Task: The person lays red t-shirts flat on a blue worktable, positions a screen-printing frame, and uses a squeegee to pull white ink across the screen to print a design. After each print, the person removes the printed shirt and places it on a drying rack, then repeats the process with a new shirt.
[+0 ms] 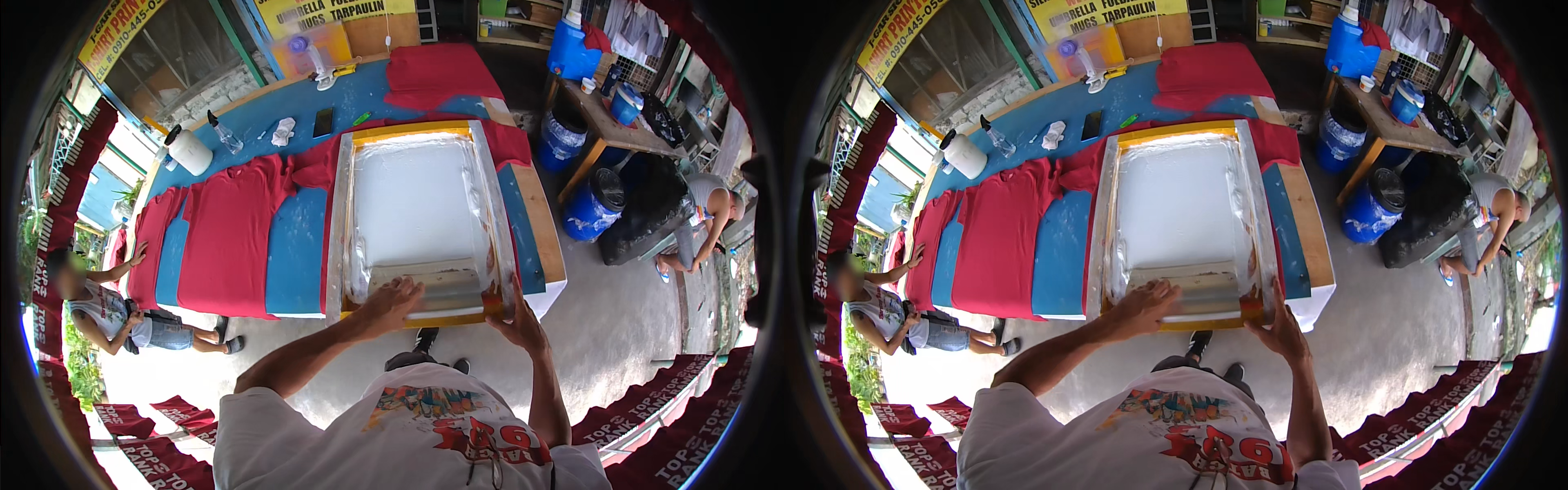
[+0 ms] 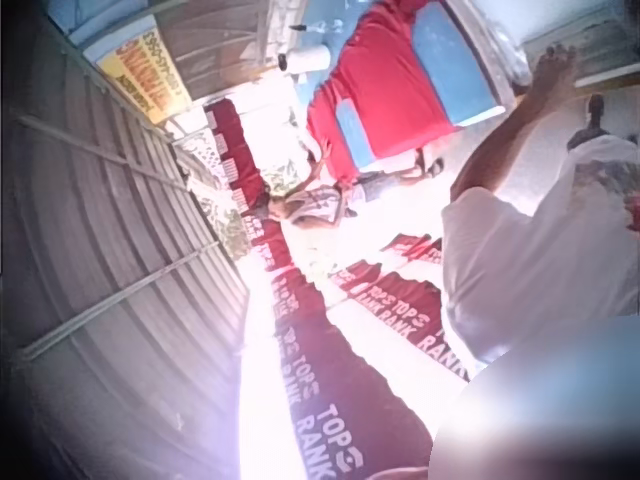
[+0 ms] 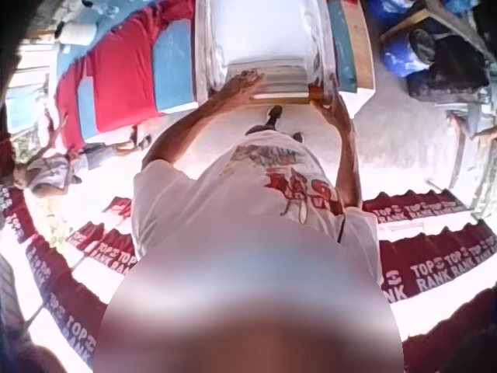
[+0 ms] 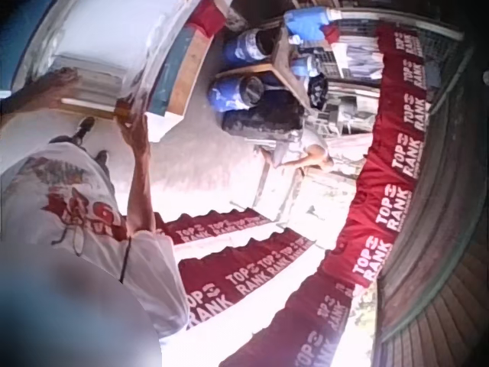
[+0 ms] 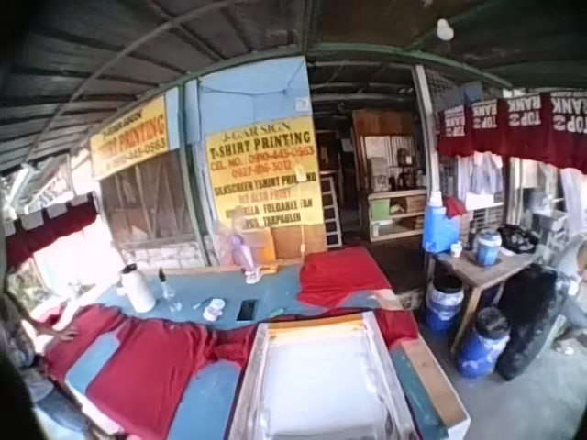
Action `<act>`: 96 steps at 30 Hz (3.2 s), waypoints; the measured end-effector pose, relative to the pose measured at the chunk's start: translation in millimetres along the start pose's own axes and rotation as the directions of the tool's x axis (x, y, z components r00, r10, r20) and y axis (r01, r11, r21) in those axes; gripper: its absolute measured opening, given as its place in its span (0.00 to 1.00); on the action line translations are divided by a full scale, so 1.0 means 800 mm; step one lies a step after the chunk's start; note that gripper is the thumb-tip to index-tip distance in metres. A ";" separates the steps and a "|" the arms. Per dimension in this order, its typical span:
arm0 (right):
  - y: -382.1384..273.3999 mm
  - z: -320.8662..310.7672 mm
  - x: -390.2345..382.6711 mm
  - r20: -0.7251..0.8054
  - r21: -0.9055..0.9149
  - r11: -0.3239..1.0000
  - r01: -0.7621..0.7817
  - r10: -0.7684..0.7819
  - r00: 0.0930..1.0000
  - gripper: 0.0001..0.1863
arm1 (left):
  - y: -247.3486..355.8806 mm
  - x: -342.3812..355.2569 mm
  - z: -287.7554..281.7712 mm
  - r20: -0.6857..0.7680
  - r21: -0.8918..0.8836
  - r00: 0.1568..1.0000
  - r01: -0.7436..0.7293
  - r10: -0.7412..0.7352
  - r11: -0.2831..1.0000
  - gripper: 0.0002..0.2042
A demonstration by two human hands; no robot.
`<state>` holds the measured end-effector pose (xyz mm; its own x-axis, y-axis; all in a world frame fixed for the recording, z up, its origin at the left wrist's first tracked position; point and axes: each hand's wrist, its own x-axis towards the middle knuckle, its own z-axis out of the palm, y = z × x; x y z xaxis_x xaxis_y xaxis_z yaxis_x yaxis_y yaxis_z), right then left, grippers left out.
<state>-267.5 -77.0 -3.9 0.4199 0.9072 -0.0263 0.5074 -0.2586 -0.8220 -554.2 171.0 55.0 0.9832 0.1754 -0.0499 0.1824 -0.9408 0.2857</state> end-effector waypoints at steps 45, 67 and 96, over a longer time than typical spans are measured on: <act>-0.038 -0.019 0.015 0.150 -0.059 0.943 -0.328 0.333 0.931 0.74 | -0.216 0.266 -0.052 -0.414 0.196 0.873 0.361 -0.257 0.912 0.31; -0.032 -0.013 0.011 0.142 -0.048 0.944 -0.328 0.331 0.933 0.72 | -0.359 0.284 -0.137 -0.104 0.005 0.949 0.298 -0.296 0.954 0.39; -0.028 -0.011 0.009 0.088 -0.038 0.962 -0.271 0.273 0.958 0.72 | -0.205 0.192 -0.137 -0.268 -0.172 0.908 0.284 -0.322 0.943 0.33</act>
<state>-269.0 -67.5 19.2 0.4745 0.8277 -0.2997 0.4026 -0.5069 -0.7622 -433.7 384.2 105.3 0.8331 0.5400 0.1193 0.4506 -0.7879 0.4196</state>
